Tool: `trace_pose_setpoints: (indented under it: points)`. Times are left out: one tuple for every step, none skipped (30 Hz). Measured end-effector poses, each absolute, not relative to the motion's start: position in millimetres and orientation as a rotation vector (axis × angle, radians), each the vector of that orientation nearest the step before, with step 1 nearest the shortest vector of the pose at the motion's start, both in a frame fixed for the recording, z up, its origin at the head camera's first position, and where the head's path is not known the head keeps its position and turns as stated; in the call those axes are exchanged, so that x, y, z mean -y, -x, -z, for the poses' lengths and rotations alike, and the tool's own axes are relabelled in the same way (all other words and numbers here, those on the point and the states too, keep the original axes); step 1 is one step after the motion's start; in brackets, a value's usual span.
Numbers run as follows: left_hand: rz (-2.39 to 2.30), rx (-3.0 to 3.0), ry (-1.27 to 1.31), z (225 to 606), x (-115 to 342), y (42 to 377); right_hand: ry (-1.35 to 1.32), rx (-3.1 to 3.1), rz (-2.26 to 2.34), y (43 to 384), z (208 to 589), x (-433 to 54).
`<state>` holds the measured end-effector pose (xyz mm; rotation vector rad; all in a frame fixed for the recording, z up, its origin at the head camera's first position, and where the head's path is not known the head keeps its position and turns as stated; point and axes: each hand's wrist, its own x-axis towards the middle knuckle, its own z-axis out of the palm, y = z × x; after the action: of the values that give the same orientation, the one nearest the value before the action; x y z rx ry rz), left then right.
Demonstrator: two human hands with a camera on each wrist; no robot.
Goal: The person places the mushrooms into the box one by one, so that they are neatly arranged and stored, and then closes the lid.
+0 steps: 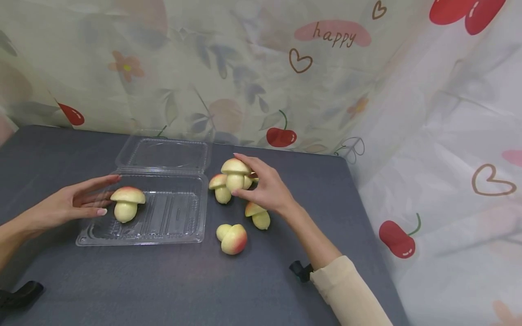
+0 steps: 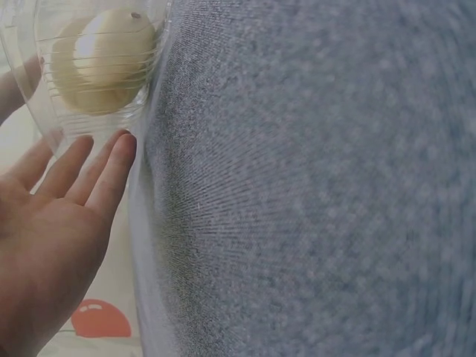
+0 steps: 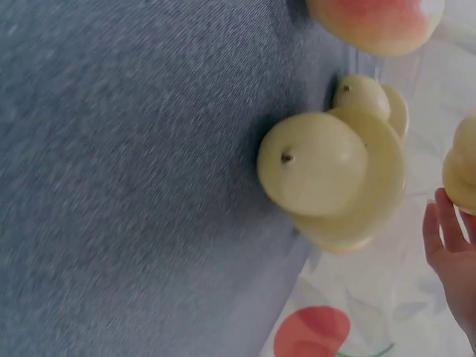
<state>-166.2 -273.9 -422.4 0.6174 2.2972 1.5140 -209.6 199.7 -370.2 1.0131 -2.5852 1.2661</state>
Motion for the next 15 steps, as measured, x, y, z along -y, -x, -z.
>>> trace_pose_setpoints:
  points:
    - [-1.516, -2.295, -0.622, 422, 274, 166, -1.023, 2.578, -1.264, 210, 370, -198]
    - [-1.519, -2.293, -0.627, 423, 274, 167, -1.033, 2.568, -1.265, 210, 370, -195]
    - [-1.522, -2.29, -0.63, 423, 273, 167, -1.041, 2.56, -1.266, 210, 370, -193]
    - [-1.525, -2.287, -0.633, 423, 273, 167, -1.051, 2.553, -1.268, 210, 370, -191]
    - [-1.527, -2.284, -0.635, 423, 273, 167, -1.056, 2.553, -1.261, 209, 370, -188]
    - [-1.527, -2.284, -0.636, 423, 273, 167, -1.06, 2.552, -1.253, 209, 370, -186]
    - [-1.529, -2.283, -0.636, 423, 273, 167, -1.066, 2.553, -1.241, 209, 370, -183]
    - [-1.529, -2.283, -0.637, 423, 273, 167, -1.071, 2.556, -1.225, 209, 370, -180]
    - [-1.527, -2.286, -0.637, 423, 272, 167, -1.078, 2.559, -1.21, 209, 370, -178]
    - [-1.523, -2.291, -0.635, 423, 273, 167, -1.087, 2.561, -1.197, 209, 371, -175]
    - [-1.524, -2.291, -0.633, 424, 273, 167, -1.092, 2.564, -1.18, 209, 371, -172]
    - [-1.523, -2.292, -0.634, 424, 273, 167, -1.101, 2.562, -1.177, 209, 372, -169]
    - [-1.522, -2.294, -0.633, 424, 273, 167, -1.108, 2.563, -1.177, 208, 372, -166]
    - [-1.521, -2.297, -0.629, 423, 273, 167, -1.11, 2.567, -1.178, 208, 372, -163]
    - [-1.522, -2.297, -0.628, 423, 273, 166, -1.111, 2.568, -1.183, 208, 373, -160]
